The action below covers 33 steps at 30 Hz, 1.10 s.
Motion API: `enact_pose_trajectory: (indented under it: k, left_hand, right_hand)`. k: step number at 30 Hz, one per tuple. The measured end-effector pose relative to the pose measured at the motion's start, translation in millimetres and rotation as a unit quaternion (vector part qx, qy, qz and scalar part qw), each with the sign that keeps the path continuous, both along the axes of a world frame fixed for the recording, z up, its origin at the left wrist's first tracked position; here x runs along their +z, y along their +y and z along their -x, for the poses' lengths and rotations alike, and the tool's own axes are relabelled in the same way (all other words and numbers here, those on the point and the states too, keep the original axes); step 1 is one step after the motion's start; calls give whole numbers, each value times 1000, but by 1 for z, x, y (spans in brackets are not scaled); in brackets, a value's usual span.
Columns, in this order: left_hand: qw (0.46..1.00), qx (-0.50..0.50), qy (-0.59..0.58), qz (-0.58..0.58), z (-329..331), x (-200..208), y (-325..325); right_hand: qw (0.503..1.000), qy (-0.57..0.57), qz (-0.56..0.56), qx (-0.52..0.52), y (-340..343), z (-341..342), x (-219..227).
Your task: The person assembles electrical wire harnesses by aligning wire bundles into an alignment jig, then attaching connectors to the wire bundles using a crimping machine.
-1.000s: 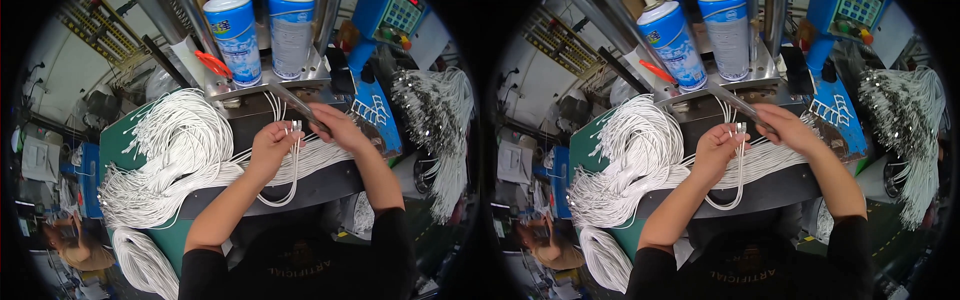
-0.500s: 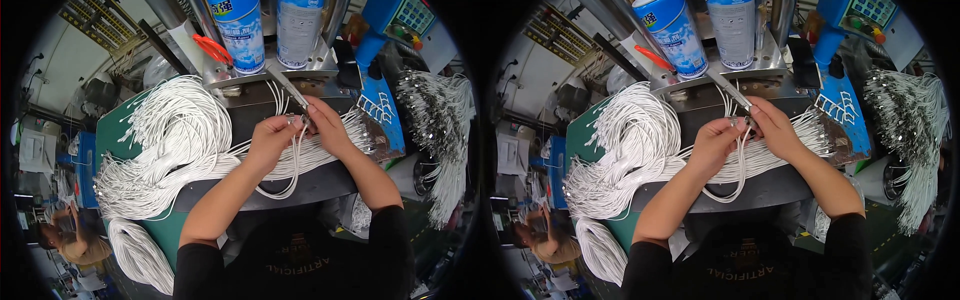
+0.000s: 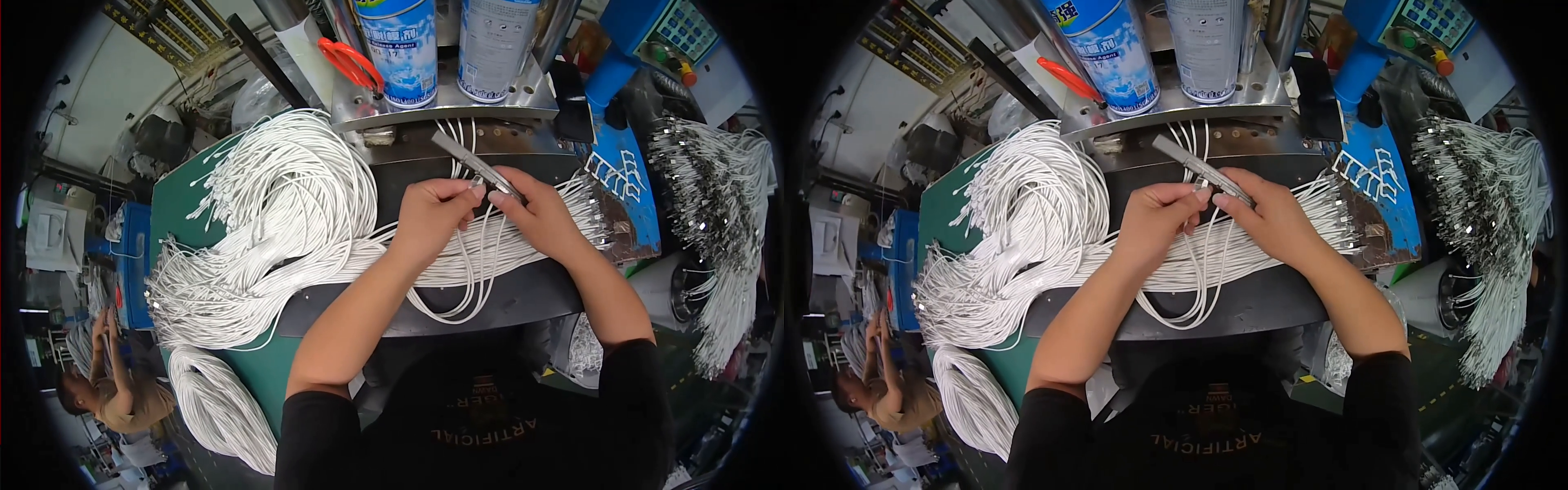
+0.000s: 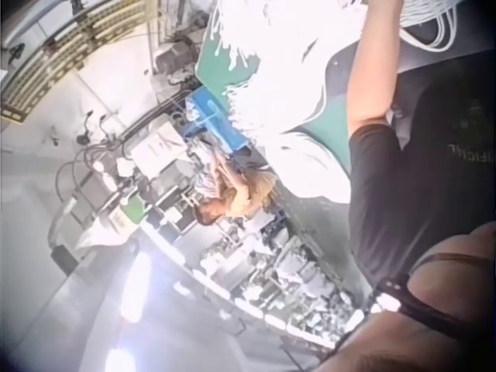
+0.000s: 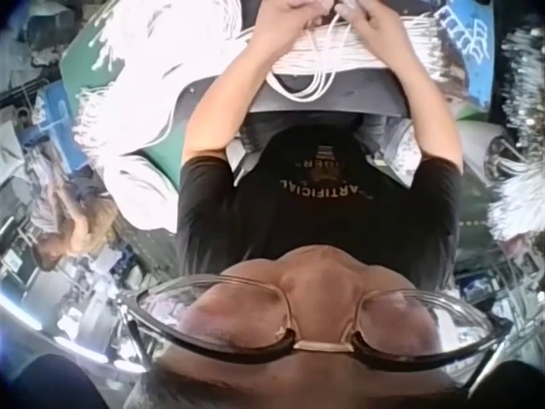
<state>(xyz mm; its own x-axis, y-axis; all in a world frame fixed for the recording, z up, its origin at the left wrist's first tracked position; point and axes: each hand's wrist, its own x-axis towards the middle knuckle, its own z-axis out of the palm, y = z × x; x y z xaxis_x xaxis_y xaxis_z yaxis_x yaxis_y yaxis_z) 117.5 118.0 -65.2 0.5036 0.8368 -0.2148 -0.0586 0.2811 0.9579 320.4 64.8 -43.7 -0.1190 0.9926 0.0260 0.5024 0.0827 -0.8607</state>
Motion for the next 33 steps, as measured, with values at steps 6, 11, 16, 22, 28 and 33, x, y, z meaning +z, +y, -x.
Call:
enact_pose_trajectory:
  k: [6,11,16,22,28,33]
  left_hand:
    - [997,1,-60,43,-8,-23,9]
    - [997,-5,-59,52,-5,-23,10]
    - [994,-10,-49,96,-8,-17,6]
    - [972,227,-58,32,-18,11,3]
    - [986,148,-46,65,-56,17,68]
    - [995,86,40,37,-33,13,19]
  right_hand:
    - [999,-34,-16,-9,4,-8,-8]
    - [999,0,31,-22,2,-12,-9]
    - [998,-56,28,-21,-1,-14,4]
    - [965,-179,-176,-69,-38,-31,-26]
    - [991,-98,-73,-46,29,-36,-16]
    - [994,-81,-69,-40,32,-44,-14]
